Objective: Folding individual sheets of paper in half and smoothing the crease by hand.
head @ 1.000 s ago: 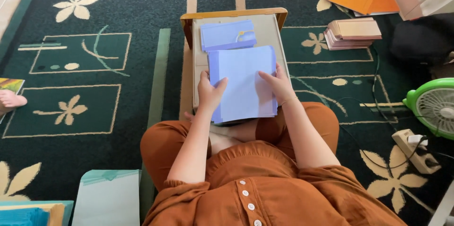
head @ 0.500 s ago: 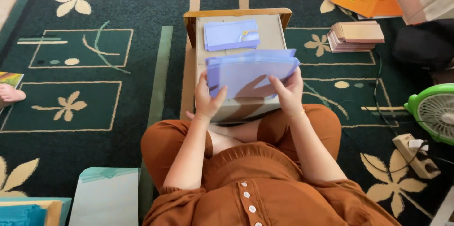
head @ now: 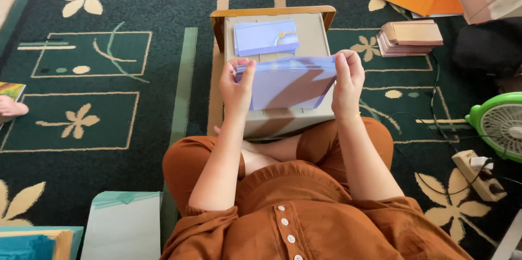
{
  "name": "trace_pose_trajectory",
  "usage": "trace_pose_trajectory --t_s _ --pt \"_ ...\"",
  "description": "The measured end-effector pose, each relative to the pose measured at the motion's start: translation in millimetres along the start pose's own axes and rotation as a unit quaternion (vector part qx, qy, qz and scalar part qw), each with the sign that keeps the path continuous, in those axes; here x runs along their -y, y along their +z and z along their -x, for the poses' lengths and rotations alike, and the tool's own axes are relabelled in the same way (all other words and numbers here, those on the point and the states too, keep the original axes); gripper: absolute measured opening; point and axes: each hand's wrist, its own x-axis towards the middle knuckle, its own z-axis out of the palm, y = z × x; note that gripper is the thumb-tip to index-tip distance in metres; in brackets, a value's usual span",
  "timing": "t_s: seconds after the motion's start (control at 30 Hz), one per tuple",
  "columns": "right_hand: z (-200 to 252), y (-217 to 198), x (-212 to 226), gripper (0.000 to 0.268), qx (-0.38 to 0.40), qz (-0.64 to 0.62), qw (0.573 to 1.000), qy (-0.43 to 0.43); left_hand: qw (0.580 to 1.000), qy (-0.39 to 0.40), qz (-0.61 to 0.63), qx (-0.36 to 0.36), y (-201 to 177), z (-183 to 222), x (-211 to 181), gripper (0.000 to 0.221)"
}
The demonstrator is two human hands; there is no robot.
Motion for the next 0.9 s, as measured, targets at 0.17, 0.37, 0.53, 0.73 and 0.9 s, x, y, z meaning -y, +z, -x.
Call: trace_pose_trajectory --t_s 0.17,0.37,0.53,0.73,0.9 --pt "-10.5 7.5 46.0 0.023 0.035 0.076 0.996 -0.039 1.0 -0.004 -0.027 0.015 2.5 10.9 -26.6 0.022" --pt "-16.3 27.9 95.3 0.027 0.115 0.312 0.91 -0.247 0.997 -0.001 -0.048 0.052 -2.2 12.6 -31.1 0.018" --pt "-13.6 53.0 50.4 0.04 0.198 0.517 0.779 -0.295 0.996 0.036 -0.046 0.06 -3.6 14.2 -26.2 0.015" --pt "-5.5 50.4 5.5 0.051 0.248 0.59 0.751 -0.164 0.999 0.012 -0.013 0.047 -2.2 11.3 -18.3 0.02" --pt "-10.8 45.5 23.1 0.05 0.283 0.572 0.752 -0.168 0.998 -0.037 -0.023 0.052 -1.8 8.2 -32.7 0.018"
